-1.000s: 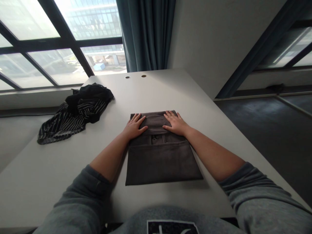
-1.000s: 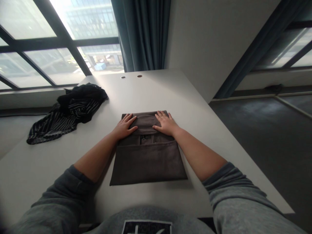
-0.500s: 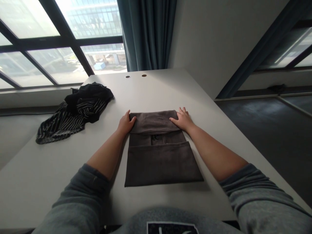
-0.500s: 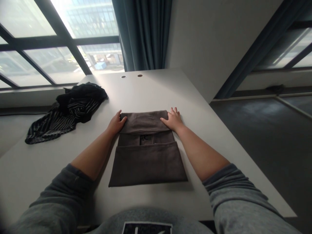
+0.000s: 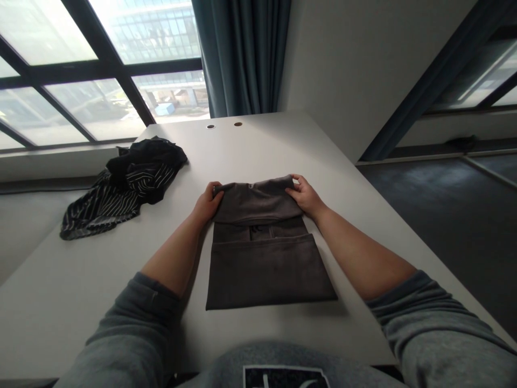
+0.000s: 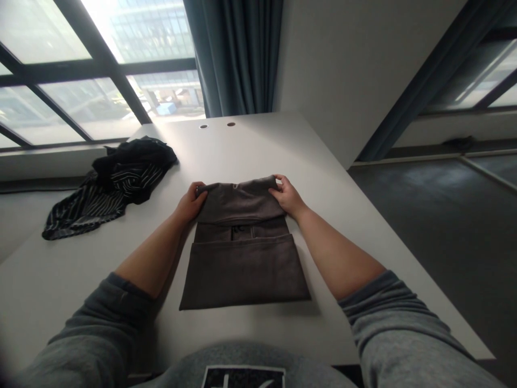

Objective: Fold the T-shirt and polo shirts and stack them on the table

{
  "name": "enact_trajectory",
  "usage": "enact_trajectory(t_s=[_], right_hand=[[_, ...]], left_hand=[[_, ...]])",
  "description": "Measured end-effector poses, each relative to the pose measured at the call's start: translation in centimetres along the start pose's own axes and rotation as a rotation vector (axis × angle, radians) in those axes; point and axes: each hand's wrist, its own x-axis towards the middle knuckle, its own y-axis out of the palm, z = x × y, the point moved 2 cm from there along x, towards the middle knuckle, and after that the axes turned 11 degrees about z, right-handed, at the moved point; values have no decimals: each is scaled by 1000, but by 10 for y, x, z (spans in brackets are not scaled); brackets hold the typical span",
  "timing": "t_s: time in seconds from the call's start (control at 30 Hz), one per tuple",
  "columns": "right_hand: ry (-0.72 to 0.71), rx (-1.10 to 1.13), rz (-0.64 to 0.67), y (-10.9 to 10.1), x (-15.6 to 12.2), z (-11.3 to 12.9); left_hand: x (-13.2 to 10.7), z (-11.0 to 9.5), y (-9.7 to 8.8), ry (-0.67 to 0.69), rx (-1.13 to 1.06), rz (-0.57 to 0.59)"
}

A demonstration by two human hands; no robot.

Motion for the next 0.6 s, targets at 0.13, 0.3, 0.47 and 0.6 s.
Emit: enact_trajectory(t_s=[0.13, 0.3, 0.47, 0.6], right_hand=[[-9, 73, -1, -1, -7, 14], [-57, -4, 45, -8, -21, 44], [-118, -71, 25, -13, -57, 72], [-174, -148, 43, -11, -102, 87]], left_hand=[[-5, -4, -8, 8, -173, -8], [-18, -25, -29, 93, -255, -8], [-59, -56, -51, 209, -208, 34], [-113, -85, -64, 379, 17, 119]])
